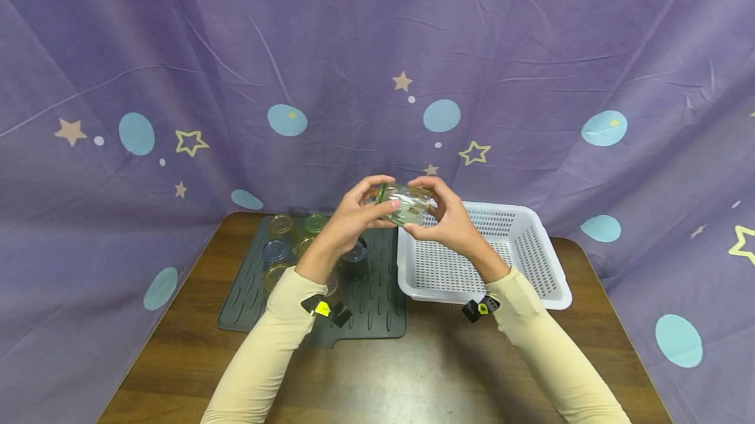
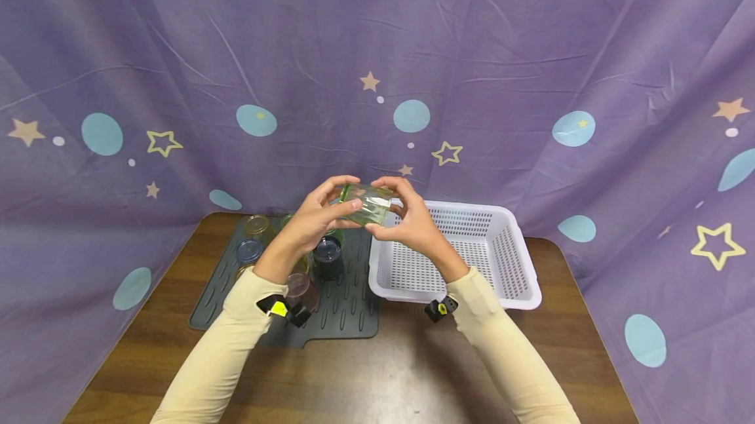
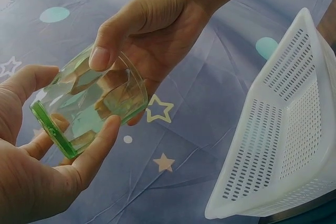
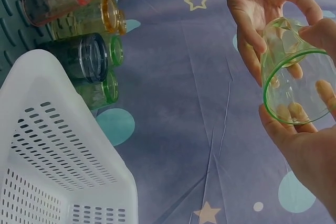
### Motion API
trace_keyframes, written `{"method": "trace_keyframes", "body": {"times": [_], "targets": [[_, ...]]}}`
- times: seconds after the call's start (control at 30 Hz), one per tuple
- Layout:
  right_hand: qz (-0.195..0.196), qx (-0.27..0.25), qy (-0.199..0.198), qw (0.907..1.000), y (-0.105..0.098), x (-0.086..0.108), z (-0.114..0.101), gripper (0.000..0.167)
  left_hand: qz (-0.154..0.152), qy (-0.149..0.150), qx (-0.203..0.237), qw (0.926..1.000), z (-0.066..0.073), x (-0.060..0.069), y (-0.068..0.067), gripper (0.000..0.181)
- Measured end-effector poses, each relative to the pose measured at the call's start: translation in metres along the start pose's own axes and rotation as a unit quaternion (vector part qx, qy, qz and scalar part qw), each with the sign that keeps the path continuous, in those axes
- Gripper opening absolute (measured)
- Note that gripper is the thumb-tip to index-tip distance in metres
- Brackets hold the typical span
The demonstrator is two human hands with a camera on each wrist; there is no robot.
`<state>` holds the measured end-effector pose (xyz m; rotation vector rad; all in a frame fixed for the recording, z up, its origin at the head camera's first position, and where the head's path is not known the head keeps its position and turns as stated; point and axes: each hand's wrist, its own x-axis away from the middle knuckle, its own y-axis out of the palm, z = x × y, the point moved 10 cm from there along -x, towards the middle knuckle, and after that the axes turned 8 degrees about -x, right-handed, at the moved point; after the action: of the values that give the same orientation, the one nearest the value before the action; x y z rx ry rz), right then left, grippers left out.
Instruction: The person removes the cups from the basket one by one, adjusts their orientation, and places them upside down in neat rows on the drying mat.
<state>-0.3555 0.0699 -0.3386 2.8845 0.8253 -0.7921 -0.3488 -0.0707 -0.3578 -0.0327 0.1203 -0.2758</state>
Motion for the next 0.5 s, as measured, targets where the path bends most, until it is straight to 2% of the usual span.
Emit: {"method": "trace_keyframes", "body": {"times": [0.33,0.5], "targets": [[-0.013,-0.005,0.004,0.9999,0.0036,-0.0005,-0.0012,0.073,0.008,-0.004,0.003,1.0,0.0011,0.0029,-0.0028,0.047],[-0.024,0.009,0.009,0.9996,0.0033,-0.0016,-0.0011,0.076,0.016,0.0,0.004,0.9999,0.0028,0.005,-0.0052,0.048]]}}
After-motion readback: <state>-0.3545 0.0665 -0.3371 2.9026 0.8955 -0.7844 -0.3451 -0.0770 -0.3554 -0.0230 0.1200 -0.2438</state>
